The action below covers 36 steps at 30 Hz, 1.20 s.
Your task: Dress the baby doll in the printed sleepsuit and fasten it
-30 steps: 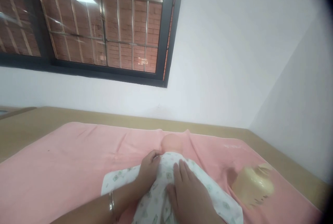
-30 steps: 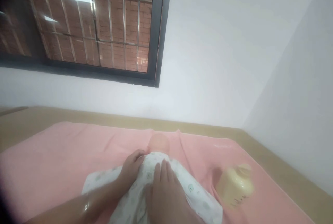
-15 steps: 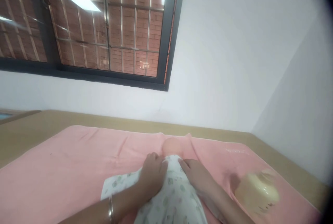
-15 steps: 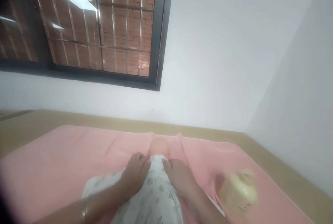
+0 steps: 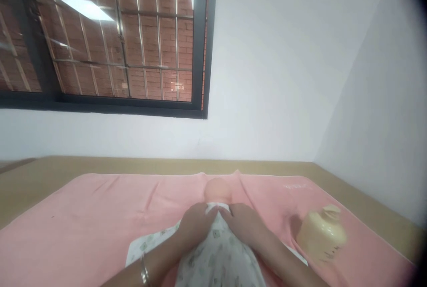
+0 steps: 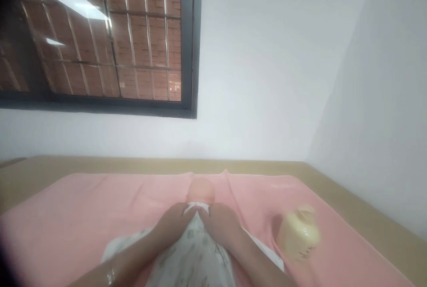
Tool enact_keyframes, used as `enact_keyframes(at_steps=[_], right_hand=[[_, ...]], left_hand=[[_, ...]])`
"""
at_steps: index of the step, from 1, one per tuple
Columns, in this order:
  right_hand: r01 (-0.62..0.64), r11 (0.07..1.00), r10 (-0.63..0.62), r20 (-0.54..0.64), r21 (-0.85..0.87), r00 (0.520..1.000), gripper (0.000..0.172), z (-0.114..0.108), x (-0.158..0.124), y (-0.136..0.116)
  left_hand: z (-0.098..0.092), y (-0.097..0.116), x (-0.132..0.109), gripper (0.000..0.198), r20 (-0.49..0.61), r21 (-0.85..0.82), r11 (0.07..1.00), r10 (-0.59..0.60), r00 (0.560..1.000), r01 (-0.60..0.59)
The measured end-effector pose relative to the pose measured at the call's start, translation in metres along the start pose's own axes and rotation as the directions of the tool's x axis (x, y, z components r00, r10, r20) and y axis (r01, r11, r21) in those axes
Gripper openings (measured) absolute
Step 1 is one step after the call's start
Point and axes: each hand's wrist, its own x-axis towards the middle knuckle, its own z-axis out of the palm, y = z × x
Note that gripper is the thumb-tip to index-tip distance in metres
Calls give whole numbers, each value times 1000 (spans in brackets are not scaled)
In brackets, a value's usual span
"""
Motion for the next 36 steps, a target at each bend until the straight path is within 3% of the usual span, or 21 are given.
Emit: enact_keyframes(at_steps=[3,5,8,11,13,16,18,23,30,33,36], right_hand=[[-22,1000,20,97,18,995,72,-8,10,-1],[-47,998,50,94,-31,994,73,-10,9,-10],[-51,984,46,-33,-171,998,69,-6,0,-25],[-47,972,14,-144,-231,989,61,1,-5,-28],[-58,988,44,-107,-140,993,59,1,-3,-21],[-130,990,126,64,53,990,62,-2,2,-11],[-150,985,142,102,81,985,64,-3,1,-10],[-41,983,19,-123,-179,992,65,2,-8,-21],[-35,997,28,102,66,994,65,-8,-1,-6],[-41,995,42,2,-86,999,63,-6,-4,-11],[58,951,-85,-76,-305,993,52,-1,-11,-23]], left_hand=[[7,5,-2,39,-109,102,994,53,993,-42],[11,4,-4,37,-139,107,991,98,985,-84],[13,-3,-5,38,-164,69,997,58,985,-47],[13,-10,-4,45,-103,90,994,-53,993,62],[14,-11,-4,47,-86,132,989,-61,994,72],[16,-10,-6,43,-129,194,981,46,991,-20],[17,-8,-7,41,-144,214,976,81,986,-49],[13,-8,-5,47,-86,218,976,-11,996,30],[15,-5,-5,39,-132,236,965,145,981,-111],[11,-1,-5,41,-107,207,972,132,986,-107],[6,1,-5,45,-38,170,984,59,998,-51]])
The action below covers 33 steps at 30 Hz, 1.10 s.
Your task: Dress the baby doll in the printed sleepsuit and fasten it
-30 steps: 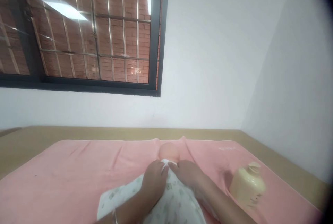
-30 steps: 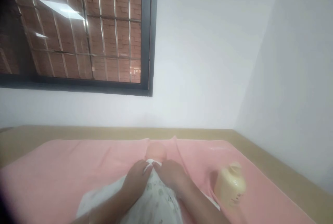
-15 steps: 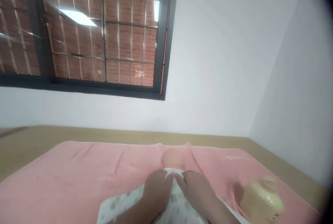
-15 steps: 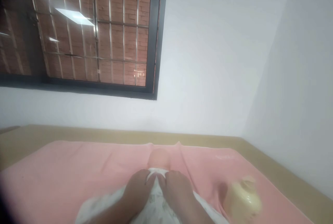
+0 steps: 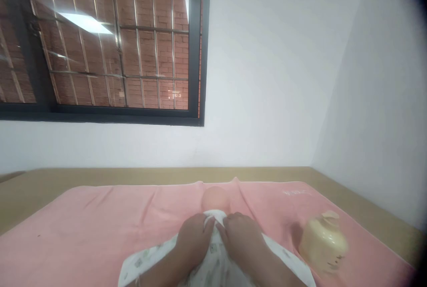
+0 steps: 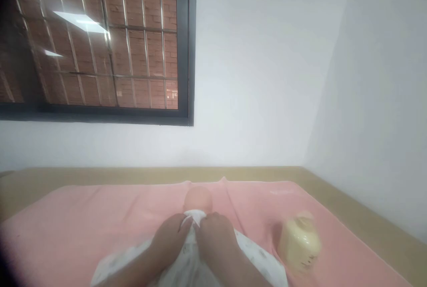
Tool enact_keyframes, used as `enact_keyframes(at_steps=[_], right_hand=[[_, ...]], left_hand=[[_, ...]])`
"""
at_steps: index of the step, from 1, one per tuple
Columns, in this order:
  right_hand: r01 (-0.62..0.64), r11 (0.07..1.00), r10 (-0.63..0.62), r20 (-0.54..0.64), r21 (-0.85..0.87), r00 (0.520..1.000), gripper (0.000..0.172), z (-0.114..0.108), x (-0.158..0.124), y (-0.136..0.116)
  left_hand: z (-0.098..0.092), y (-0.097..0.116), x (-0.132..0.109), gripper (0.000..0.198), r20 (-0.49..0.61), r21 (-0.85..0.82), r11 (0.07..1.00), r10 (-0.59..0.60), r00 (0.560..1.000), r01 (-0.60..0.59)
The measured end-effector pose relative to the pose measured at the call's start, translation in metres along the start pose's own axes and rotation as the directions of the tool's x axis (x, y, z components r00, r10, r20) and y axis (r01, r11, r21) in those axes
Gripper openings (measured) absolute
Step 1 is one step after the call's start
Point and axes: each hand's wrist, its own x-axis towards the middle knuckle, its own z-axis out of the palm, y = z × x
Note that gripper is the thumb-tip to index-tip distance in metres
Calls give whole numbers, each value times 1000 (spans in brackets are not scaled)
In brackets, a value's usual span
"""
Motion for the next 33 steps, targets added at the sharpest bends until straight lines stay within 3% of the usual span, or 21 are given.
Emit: enact_keyframes(at_steps=[3,9,13,15,21,25,28,33], right_hand=[[24,1000,-24,-9,-2,1000,48,2,-1,0],[-128,932,68,183,340,981,58,3,7,22],[-34,985,32,14,167,999,52,2,6,15],[-10,995,13,-39,98,999,49,4,6,12],[-122,942,77,155,312,985,58,6,9,21],[-26,991,24,17,134,1000,53,3,6,13],[8,996,-6,-31,84,1000,49,1,4,11],[-85,951,37,162,296,986,59,2,6,22]], left_hand=[[1,-2,0,46,-12,3,1000,-21,1000,21],[5,-4,-1,37,-101,50,992,121,988,-116],[-1,-1,0,41,-22,24,999,-29,999,29],[-2,-1,0,45,-10,29,999,-43,999,43],[4,-3,0,41,-88,59,995,89,992,-84],[-1,0,0,40,-21,27,999,-29,999,30],[-2,-1,-1,41,-15,30,999,-19,1000,19],[0,-2,-1,38,-88,6,996,90,992,-90]])
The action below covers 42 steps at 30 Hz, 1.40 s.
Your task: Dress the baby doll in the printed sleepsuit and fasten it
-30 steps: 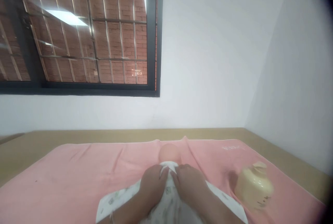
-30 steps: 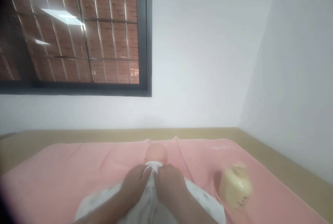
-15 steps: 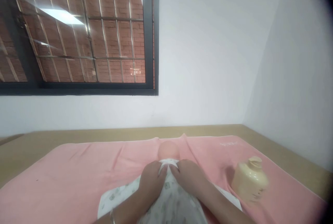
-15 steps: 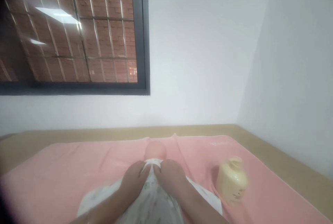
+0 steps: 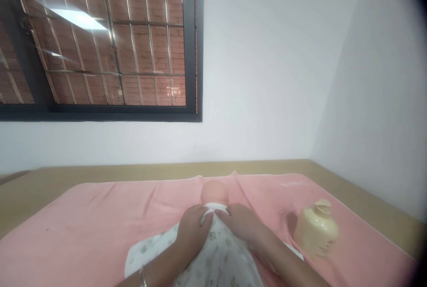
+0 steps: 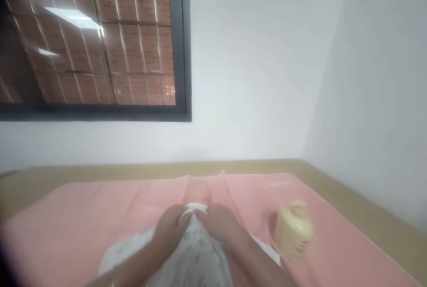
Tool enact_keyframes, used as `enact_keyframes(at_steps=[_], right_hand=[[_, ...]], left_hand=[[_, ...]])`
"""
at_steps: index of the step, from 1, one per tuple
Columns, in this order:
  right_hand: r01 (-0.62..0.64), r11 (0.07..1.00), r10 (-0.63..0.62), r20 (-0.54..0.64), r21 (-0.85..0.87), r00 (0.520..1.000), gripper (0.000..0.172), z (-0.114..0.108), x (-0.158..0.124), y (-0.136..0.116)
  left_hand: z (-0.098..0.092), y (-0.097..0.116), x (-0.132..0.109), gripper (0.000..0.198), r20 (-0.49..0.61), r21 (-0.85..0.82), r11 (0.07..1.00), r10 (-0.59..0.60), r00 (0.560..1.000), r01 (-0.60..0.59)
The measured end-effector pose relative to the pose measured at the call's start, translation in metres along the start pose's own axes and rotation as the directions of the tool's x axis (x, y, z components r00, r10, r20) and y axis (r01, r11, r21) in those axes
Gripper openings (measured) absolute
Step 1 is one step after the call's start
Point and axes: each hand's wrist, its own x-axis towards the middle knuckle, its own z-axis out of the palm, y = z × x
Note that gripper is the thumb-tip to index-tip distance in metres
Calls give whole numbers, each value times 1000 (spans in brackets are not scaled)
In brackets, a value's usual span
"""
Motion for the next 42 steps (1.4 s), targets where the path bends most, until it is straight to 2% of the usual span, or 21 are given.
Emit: enact_keyframes(at_steps=[3,6,8,10,12,16,18,20,22,25,27,30,32,34,38,42], right_hand=[[72,987,-87,-103,-142,991,58,1,-1,-4],[121,960,-169,-176,-254,970,53,1,-1,-8],[88,983,-109,-130,-160,985,56,0,0,-5],[12,999,-13,-32,-33,999,60,-1,2,0],[-25,1000,25,14,5,1000,62,-1,2,2],[64,975,-99,-157,-214,983,59,4,-6,-10],[87,959,-145,-203,-270,968,59,5,-9,-16],[68,972,-111,-185,-224,976,65,4,-8,-16],[18,993,-30,-107,-115,994,70,1,-5,-10],[-39,999,39,18,10,999,69,-1,0,-2],[-35,998,33,-39,-51,999,66,2,-1,-3],[21,966,-68,-176,-256,982,50,10,-5,-9],[45,949,-107,-183,-313,977,39,11,-6,-11],[30,962,-72,-144,-273,987,39,9,-4,-8],[-26,997,25,-17,-74,1000,55,5,1,-1],[-12,979,-17,-141,-203,990,51,11,-4,-8]], left_hand=[[-4,1,2,44,78,26,997,-76,994,74],[-5,1,3,50,137,76,995,-70,988,60],[-2,1,2,48,89,99,995,-20,996,11],[2,0,0,45,34,124,991,36,999,-40],[4,0,-2,43,8,136,989,66,998,-66],[-2,2,-1,45,57,90,996,8,998,-13],[-3,2,0,48,99,85,996,-15,995,6],[-1,0,0,48,91,99,995,-13,996,4],[4,-3,0,45,41,120,993,8,999,-13],[10,-6,0,39,-12,105,993,57,998,-56],[8,-5,0,37,-10,51,998,42,999,-41],[2,-1,1,39,48,0,997,-75,996,75],[-1,2,-1,41,79,9,994,-105,991,105],[-1,4,-3,40,59,29,997,-80,995,78],[3,2,-7,34,-13,62,998,-13,1000,14],[3,-1,-4,32,26,20,994,-112,993,112]])
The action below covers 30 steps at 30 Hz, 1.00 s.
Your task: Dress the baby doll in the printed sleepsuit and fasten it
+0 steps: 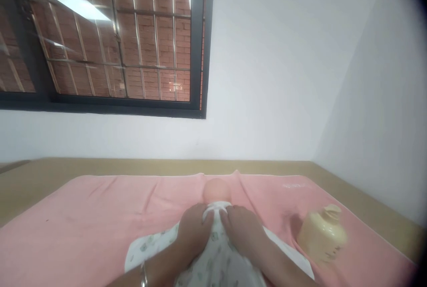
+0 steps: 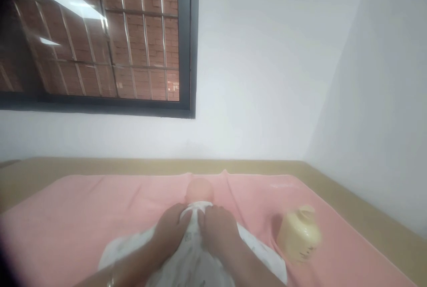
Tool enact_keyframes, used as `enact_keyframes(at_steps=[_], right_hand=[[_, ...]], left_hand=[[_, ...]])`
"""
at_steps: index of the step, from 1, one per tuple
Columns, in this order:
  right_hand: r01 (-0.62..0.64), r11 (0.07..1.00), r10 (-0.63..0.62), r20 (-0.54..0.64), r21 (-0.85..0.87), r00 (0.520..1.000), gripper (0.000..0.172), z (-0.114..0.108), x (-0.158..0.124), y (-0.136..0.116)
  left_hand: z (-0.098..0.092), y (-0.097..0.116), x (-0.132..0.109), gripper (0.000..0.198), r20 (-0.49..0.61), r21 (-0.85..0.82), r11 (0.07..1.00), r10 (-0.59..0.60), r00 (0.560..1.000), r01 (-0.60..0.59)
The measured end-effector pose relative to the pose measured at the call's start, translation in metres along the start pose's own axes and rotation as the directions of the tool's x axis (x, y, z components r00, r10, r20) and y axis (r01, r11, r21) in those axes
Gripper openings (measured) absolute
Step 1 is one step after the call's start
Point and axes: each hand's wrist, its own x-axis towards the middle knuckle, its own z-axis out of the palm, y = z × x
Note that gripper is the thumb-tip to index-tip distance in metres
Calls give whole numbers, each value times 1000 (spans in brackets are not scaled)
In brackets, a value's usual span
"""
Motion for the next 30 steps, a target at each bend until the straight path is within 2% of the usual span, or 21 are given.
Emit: enact_keyframes(at_steps=[3,6,8,11,13,15,19,21,23,26,28,30], right_hand=[[20,999,-21,-34,-27,999,48,0,-2,-3],[-25,996,18,81,84,997,54,-4,3,4],[-46,992,29,139,119,990,57,-5,5,6],[-33,999,33,56,2,998,52,-5,0,-1],[16,997,-18,-18,-81,1000,46,-5,-4,-6],[52,994,-56,-33,-91,998,47,-6,-4,-4],[21,994,-35,127,105,991,60,-9,5,12],[0,987,-27,169,161,985,62,-9,7,15],[-9,997,0,109,82,994,59,-8,5,9],[31,996,-31,-8,-82,999,47,-6,-2,-3],[47,995,-49,-23,-91,999,44,-7,-4,-4],[20,999,-19,13,-26,1000,49,-8,-1,2]], left_hand=[[0,1,1,34,19,31,999,16,1000,-16],[0,2,0,34,-15,91,992,93,996,-91],[1,3,-2,34,-33,72,989,131,991,-128],[0,2,-1,34,-23,-8,997,77,997,-77],[-1,1,0,36,8,-35,999,20,1000,-20],[0,-1,1,38,12,-14,1000,16,1000,-15],[3,-2,3,37,-37,42,981,191,981,-190],[4,-2,3,35,-57,29,979,205,977,-203],[3,-2,4,35,-63,13,993,117,991,-116],[2,-3,4,39,8,22,999,26,1000,-26],[1,-2,4,41,25,47,998,39,999,-40],[2,-1,2,42,-13,66,994,85,996,-84]])
